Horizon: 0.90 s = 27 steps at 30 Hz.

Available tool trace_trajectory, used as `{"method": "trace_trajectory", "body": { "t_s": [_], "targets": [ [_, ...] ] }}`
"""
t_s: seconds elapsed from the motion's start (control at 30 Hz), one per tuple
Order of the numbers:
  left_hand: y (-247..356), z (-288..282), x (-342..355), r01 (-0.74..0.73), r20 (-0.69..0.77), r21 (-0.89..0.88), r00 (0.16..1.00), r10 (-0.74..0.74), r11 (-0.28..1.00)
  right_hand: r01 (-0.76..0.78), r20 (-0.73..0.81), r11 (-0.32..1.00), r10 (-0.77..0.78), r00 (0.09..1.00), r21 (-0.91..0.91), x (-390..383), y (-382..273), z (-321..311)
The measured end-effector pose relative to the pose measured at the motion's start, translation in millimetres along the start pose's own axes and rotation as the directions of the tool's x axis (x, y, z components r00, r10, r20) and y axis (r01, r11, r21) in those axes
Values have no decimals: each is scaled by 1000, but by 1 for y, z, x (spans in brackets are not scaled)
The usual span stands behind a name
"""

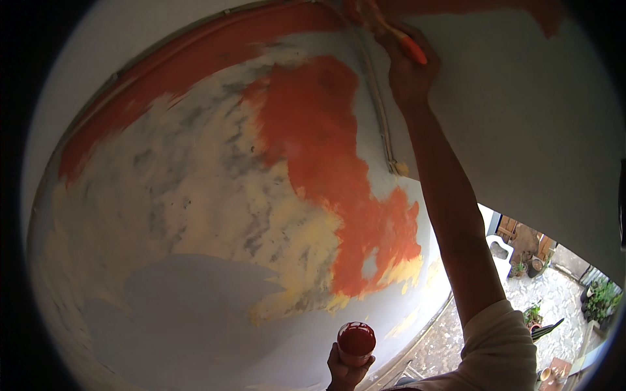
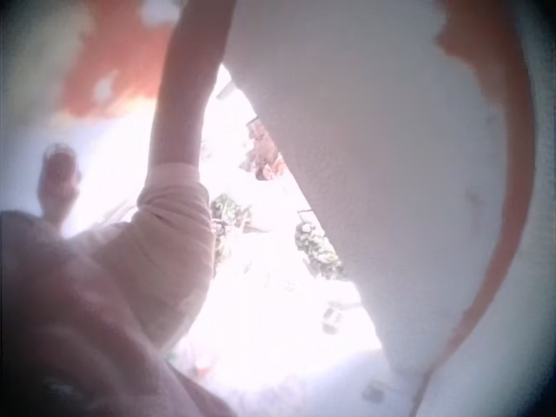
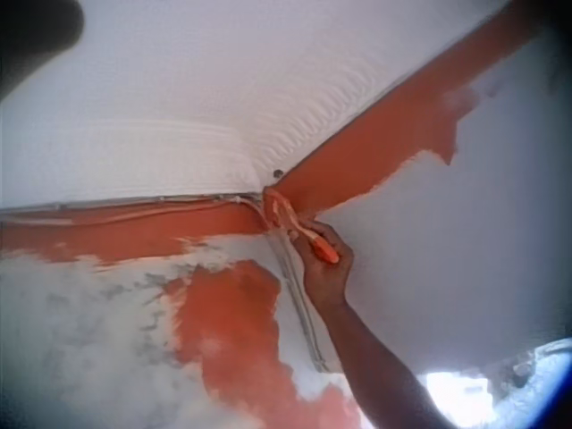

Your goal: The person paints a ceiling with red paint using a brush and a small container. They repeatedly dip the brush into the container and apply paint to the ceiling surface in broad strokes.

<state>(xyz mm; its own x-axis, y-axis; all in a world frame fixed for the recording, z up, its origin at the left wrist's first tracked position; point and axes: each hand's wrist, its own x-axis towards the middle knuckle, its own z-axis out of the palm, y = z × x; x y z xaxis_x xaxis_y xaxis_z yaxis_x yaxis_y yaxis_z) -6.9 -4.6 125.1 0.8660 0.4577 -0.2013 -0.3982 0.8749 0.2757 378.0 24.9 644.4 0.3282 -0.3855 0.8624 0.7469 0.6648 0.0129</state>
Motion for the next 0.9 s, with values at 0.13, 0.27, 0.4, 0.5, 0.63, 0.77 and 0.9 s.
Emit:
{"method": "trace_trajectory", "body": {
  "t_s": [0.13, 0.27, 0.4, 0.5, 0.63, 0.77, 0.9],
  "targets": [
    [-1, 3, 3, -15, -35, 10, 999, 15, 1000, 74, 13, 979, -73, 997, -190, 8, 12, 7],
    [-2, -6, 11, 5, 50, -44, 999, -2, 999, 83, 18, 990, -82, 996, -116, 11, 23, 10],
    [-2, -8, 11, 11, 26, -42, 1000, -10, 999, 40, 5, 996, -40, 999, -84, 7, 31, 14],
    [-1, -8, 11, 10, 17, -29, 1000, -9, 1000, -7, -5, 997, 7, 1000, -81, 6, 54, 11],
    [1, -8, 10, -1, 14, -33, 1000, 2, 999, 37, 9, 999, -37, 999, -24, 2, 58, 19],
    [4, -6, 9, 10, 27, -47, 1000, -8, 999, -21, 43, 999, 23, 999, -38, -8, 50, 20],
    [4, -28, 12, 66, 136, -133, 990, -47, 989, -69, 59, 994, 74, 995, -81, -6, 49, 14]
  ]
}}
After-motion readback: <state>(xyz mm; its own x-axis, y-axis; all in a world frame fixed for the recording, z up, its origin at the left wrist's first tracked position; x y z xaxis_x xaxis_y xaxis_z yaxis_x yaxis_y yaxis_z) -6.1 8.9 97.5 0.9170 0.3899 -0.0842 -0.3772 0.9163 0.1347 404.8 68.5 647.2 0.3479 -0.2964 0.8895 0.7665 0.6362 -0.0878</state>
